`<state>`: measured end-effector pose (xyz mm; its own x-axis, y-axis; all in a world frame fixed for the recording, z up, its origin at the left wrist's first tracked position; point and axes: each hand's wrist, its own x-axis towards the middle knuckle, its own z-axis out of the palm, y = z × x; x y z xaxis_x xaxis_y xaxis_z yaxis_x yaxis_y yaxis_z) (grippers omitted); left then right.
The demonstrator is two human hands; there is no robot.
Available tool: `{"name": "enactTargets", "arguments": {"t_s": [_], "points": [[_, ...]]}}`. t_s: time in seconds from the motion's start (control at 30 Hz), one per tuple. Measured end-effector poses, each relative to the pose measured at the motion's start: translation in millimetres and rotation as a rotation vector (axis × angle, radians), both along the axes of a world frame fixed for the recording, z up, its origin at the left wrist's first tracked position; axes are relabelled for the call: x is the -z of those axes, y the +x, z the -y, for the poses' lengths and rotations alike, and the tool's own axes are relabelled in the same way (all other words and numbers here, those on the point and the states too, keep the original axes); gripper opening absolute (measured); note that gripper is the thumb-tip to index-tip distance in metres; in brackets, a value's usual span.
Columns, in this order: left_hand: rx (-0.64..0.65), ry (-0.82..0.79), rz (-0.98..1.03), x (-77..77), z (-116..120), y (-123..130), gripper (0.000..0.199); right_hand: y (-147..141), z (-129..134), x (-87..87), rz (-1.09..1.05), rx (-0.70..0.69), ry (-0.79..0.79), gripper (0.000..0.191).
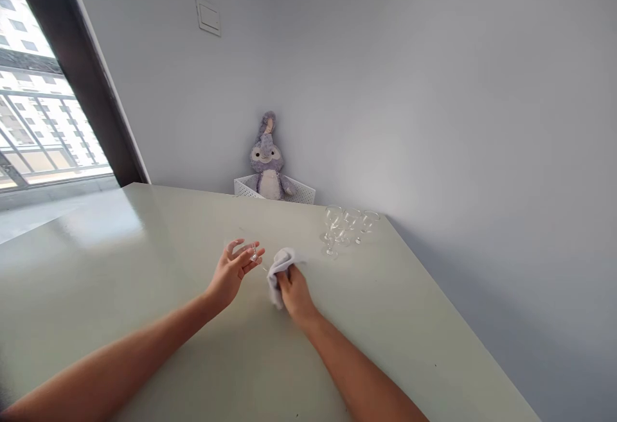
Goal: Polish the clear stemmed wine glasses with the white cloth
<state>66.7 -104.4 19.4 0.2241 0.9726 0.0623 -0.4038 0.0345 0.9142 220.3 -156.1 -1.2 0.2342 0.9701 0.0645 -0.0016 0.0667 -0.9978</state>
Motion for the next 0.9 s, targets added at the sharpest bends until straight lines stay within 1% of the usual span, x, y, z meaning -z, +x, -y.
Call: {"name": "enactTargets", "arguments": {"t_s": [0.1, 0.17, 0.23, 0.3, 0.37, 0.4, 0.47, 0.5, 0.53, 0.57, 0.6, 0.67, 0.73, 0.8, 0.9], "points": [[0.029, 0.235, -0.147, 2.5, 18.3, 5.2, 0.055, -18.0, 5.8, 3.0, -0.224, -0.175, -0.142, 0.027], [0.062, 0.444, -0.287, 4.9, 27.3, 6.3, 0.059, -22.5, 7.2, 2.7, -0.314, -0.229, -0.186, 0.027], [0.048, 0.624, -0.369, 7.5, 28.9, 5.1, 0.06, -20.8, 7.4, 0.8, -0.305, -0.242, -0.205, 0.027], [-0.019, 0.716, -0.371, 9.0, 23.2, 2.2, 0.059, -15.9, 7.6, -1.5, -0.165, -0.266, -0.221, 0.025], [-0.114, 0.744, -0.358, 8.8, 13.6, -1.4, 0.057, -10.3, 8.5, -3.9, 0.124, -0.26, -0.175, 0.02], [-0.162, 0.755, -0.365, 8.2, 8.7, -3.3, 0.056, -7.6, 9.2, -5.4, 0.302, -0.234, -0.118, 0.019], [-0.248, 0.808, -0.409, 6.9, 1.2, -7.0, 0.055, -2.2, 10.5, -9.2, 0.636, -0.137, 0.031, 0.021], [-0.284, 0.852, -0.441, 6.5, -1.0, -8.6, 0.055, 0.4, 11.1, -11.7, 0.757, -0.087, 0.1, 0.022], [-0.316, 0.904, -0.478, 6.4, -2.2, -10.0, 0.056, 2.9, 11.7, -14.6, 0.831, -0.05, 0.156, 0.022], [-0.339, 0.957, -0.524, 6.6, -2.6, -11.1, 0.056, 5.1, 12.5, -17.6, 0.856, -0.02, 0.2, 0.02], [-0.354, 1.009, -0.575, 7.0, -2.1, -12.0, 0.054, 6.8, 13.4, -20.7, 0.842, 0.009, 0.241, 0.019], [-0.371, 1.135, -0.657, 8.1, 0.6, -12.5, 0.051, 7.5, 15.9, -25.6, 0.746, 0.065, 0.337, 0.024], [-0.361, 1.289, -0.679, 8.4, 5.6, -11.3, 0.052, 4.1, 18.7, -27.1, 0.66, 0.052, 0.412, 0.027], [-0.31, 1.44, -0.632, 7.2, 13.0, -8.5, 0.059, -2.3, 20.7, -24.0, 0.611, -0.061, 0.443, 0.025], [-0.176, 1.551, -0.582, 3.7, 26.7, -2.9, 0.066, -12.5, 21.8, -13.2, 0.48, -0.234, 0.401, 0.009]]}}
